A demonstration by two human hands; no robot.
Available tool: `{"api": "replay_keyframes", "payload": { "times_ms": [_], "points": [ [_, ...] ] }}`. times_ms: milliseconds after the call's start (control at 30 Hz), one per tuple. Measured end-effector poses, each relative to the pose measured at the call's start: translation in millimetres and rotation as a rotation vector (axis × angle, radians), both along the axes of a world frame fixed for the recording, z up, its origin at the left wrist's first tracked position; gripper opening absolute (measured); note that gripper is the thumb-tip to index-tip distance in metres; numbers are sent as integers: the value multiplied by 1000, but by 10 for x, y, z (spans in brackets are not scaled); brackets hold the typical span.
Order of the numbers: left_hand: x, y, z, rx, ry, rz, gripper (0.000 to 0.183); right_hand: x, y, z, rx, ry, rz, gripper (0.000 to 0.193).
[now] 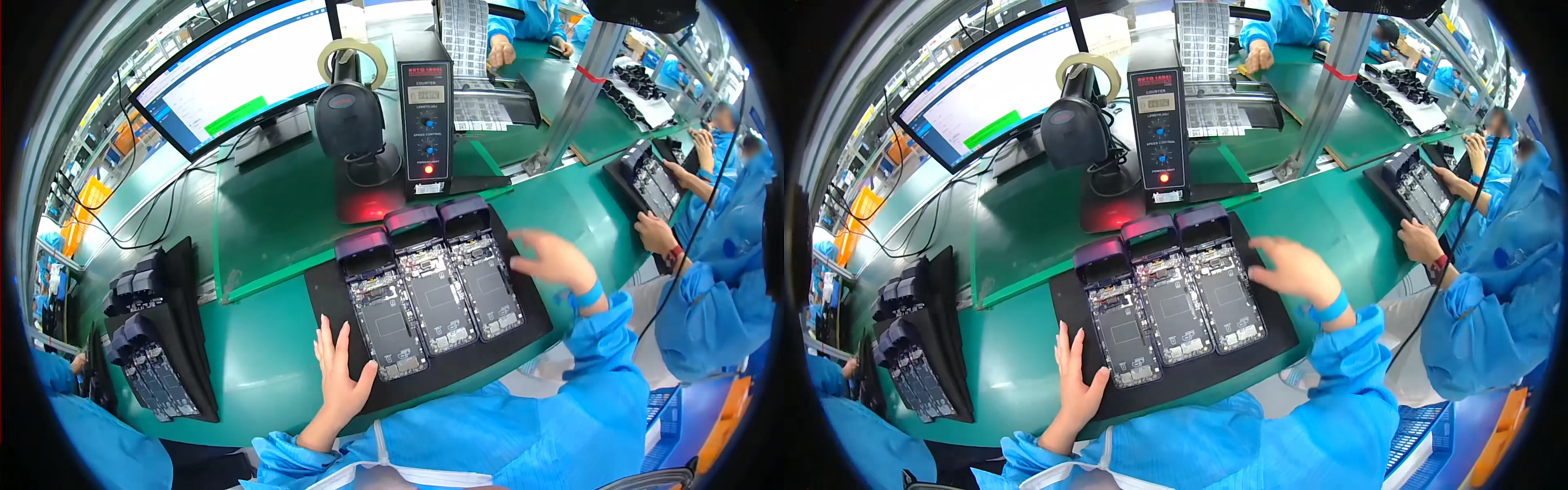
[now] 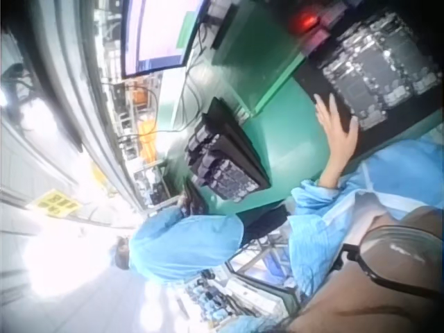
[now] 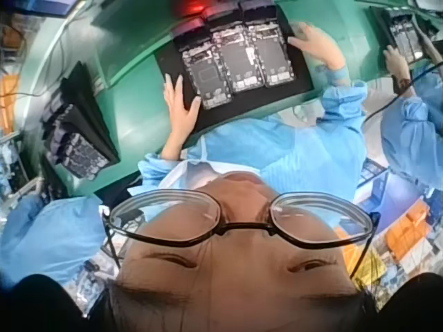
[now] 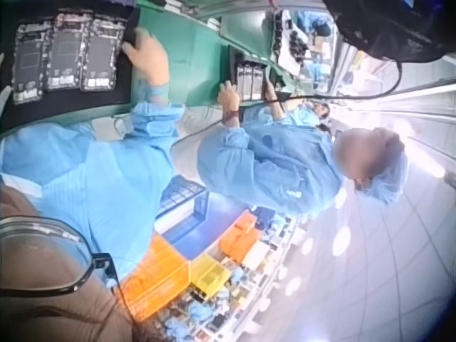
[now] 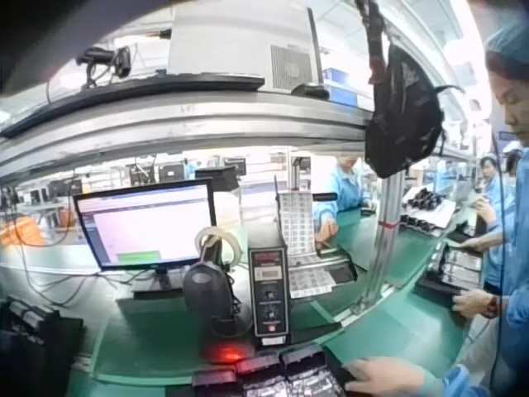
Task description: The person assembles electronic devices by inserting circuit boards into black plastic casings. They pick up a board, place it into a casing, and then use a handheld scanner to scan a label on the device. The person repeats this process for multiple units, placing the finished items into a tray.
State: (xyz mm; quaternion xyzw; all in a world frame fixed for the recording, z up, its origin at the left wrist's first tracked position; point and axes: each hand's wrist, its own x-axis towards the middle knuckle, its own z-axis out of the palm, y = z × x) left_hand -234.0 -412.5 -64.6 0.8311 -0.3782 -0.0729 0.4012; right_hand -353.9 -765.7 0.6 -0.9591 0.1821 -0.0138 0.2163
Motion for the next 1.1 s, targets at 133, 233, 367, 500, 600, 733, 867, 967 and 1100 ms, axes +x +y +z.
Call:
{"api": "replay_keyframes", "payload": {
  "times_ms": [133,233,367,500,600,733,867,967,1100],
  "points": [
    [-25,1,-37,-395,452,16,70,675,-409,213,353,-539,-286,47],
    [-51,-151,128,-710,1015,141,67,997,-570,303,812,-684,-519,41],
    [57,-207,250,-739,1185,325,60,1205,-578,278,903,-735,-545,34],
    [251,-265,231,-591,1431,44,49,1274,-654,167,957,-817,-513,30],
    [258,-392,108,-367,1382,11,42,1323,-451,222,970,-927,-517,22],
    [209,-307,47,-521,1446,30,46,1443,292,272,962,-1052,-376,23],
    [294,-252,238,-757,1538,-101,45,1639,651,82,979,-526,-16,16],
    [444,-361,537,-908,1480,-60,36,1775,740,140,1049,-476,-42,20],
    [786,-845,717,-1207,1346,52,26,1721,752,187,1260,-822,-140,14]
  ]
}}
